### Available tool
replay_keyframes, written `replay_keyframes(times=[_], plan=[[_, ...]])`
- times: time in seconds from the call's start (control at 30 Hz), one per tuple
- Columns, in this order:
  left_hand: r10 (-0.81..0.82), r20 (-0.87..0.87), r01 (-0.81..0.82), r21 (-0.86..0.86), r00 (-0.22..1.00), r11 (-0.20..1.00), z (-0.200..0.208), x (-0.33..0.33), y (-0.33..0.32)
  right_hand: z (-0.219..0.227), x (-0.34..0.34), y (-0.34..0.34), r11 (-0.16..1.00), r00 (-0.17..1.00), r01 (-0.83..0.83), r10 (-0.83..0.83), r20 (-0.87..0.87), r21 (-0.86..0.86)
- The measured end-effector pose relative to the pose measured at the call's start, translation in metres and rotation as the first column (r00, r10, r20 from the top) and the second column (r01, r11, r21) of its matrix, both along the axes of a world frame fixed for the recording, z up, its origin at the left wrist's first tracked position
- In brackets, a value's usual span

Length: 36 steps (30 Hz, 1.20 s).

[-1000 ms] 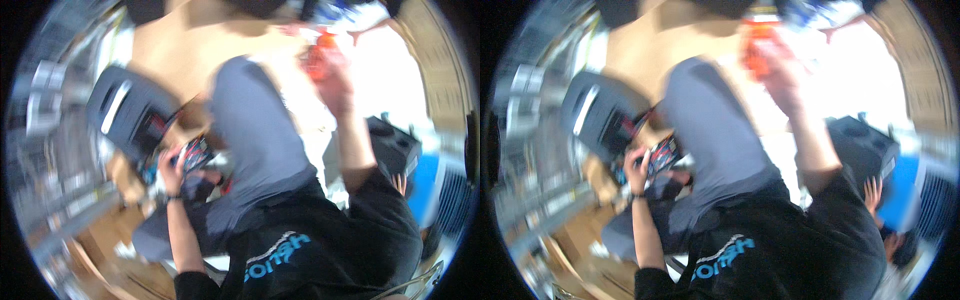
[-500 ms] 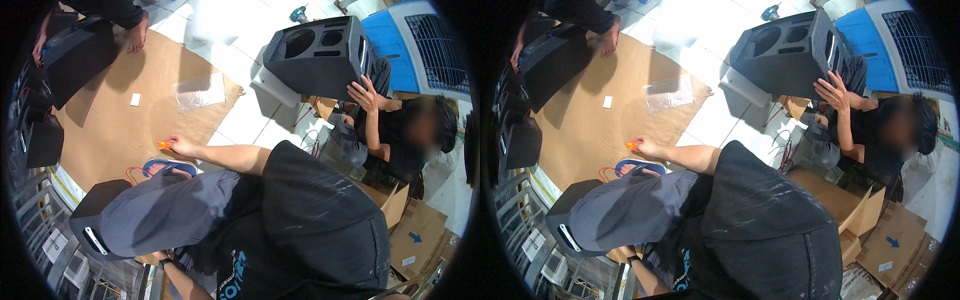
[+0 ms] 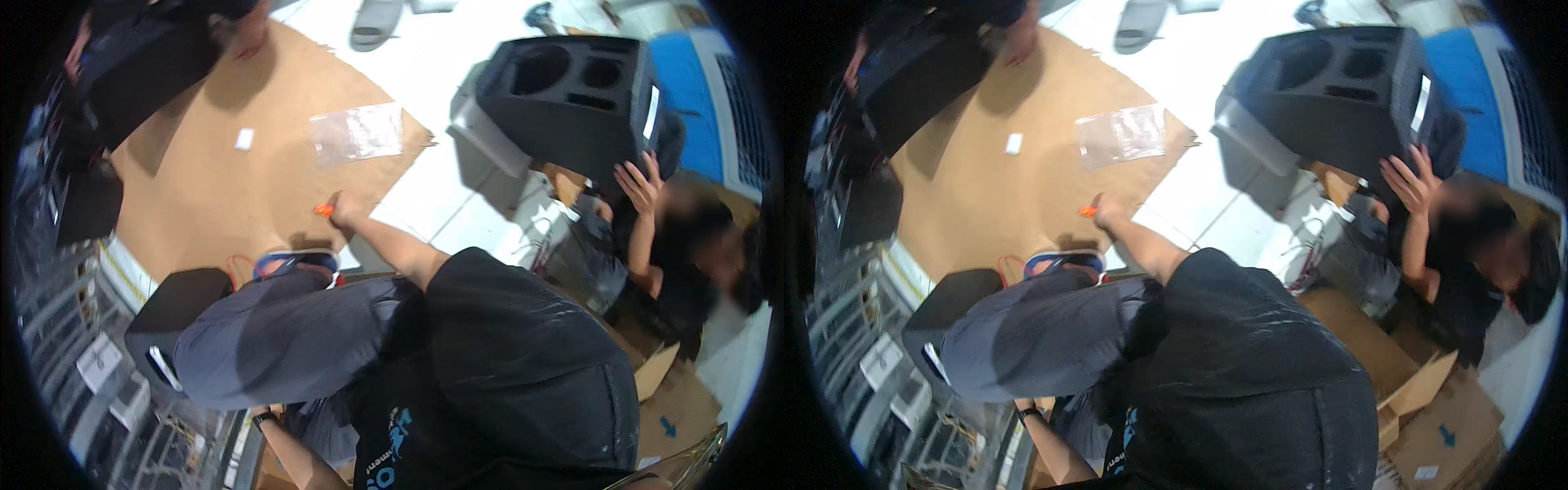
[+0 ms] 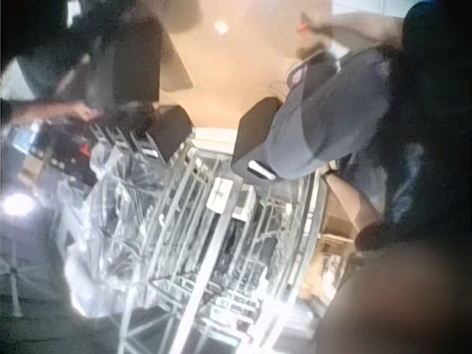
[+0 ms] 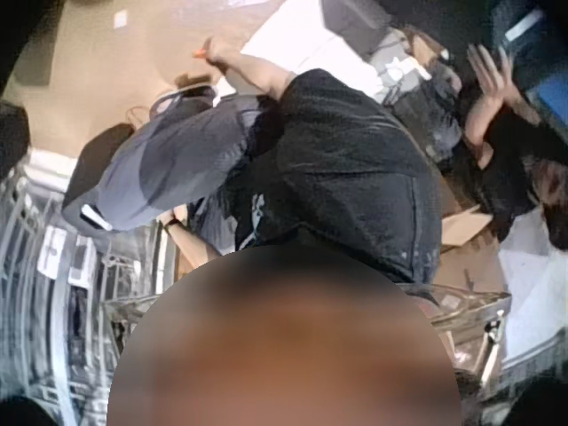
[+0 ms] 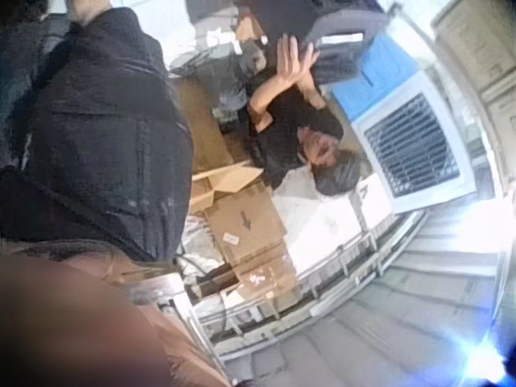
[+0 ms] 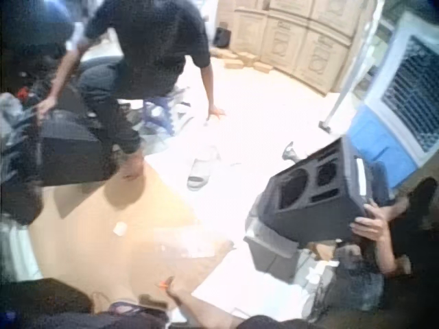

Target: The person sits on the floor and assembles an electronic device by connecting wires to a circuit board and securing the casing. They use a screwdriver to tighten screws and a power drill nearby. The person then places the assembled unit on the floor.

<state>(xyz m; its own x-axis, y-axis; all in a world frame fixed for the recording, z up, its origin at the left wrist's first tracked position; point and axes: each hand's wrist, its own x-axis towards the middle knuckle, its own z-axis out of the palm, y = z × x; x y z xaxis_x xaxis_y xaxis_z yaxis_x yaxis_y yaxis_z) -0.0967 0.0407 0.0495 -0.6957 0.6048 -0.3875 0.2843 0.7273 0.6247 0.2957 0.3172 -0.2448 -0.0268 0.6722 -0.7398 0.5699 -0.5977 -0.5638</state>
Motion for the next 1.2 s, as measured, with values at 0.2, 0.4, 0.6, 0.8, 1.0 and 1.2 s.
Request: replay_keyframes(times=[0.2,0.4,0.6,0.8,1.0,1.2], plan=[[0.068,0.098,-0.061,-0.074,0.993,0.995,-0.013,0.014,-0.013,-0.025,0.008,0.039,0.876,0.859,-0.471,0.430,0.280,0.101],[0.145,0.450,-0.110,-0.103,0.881,0.989,-0.044,0.013,0.004,0.151,0.007,0.133,0.851,0.981,-0.138,0.188,-0.048,0.507],[0.231,0.712,-0.255,-0.075,0.664,0.964,-0.028,0.010,0.005,0.442,-0.078,0.118,0.341,0.771,0.060,0.581,-0.261,0.938],[0.148,0.677,-0.092,-0.118,0.721,0.989,-0.034,-0.006,0.007,0.348,-0.261,-0.044,0.154,0.153,-0.921,0.988,-0.030,0.359],[0.009,0.655,-0.082,0.081,0.756,0.993,-0.056,-0.012,0.019,0.224,-0.292,-0.080,0.388,0.339,-0.919,0.872,-0.353,0.077],[-0.070,0.588,-0.061,0.200,0.806,0.978,-0.086,-0.012,-0.010,0.199,-0.299,-0.075,0.269,0.255,-0.962,0.852,-0.458,-0.035]])
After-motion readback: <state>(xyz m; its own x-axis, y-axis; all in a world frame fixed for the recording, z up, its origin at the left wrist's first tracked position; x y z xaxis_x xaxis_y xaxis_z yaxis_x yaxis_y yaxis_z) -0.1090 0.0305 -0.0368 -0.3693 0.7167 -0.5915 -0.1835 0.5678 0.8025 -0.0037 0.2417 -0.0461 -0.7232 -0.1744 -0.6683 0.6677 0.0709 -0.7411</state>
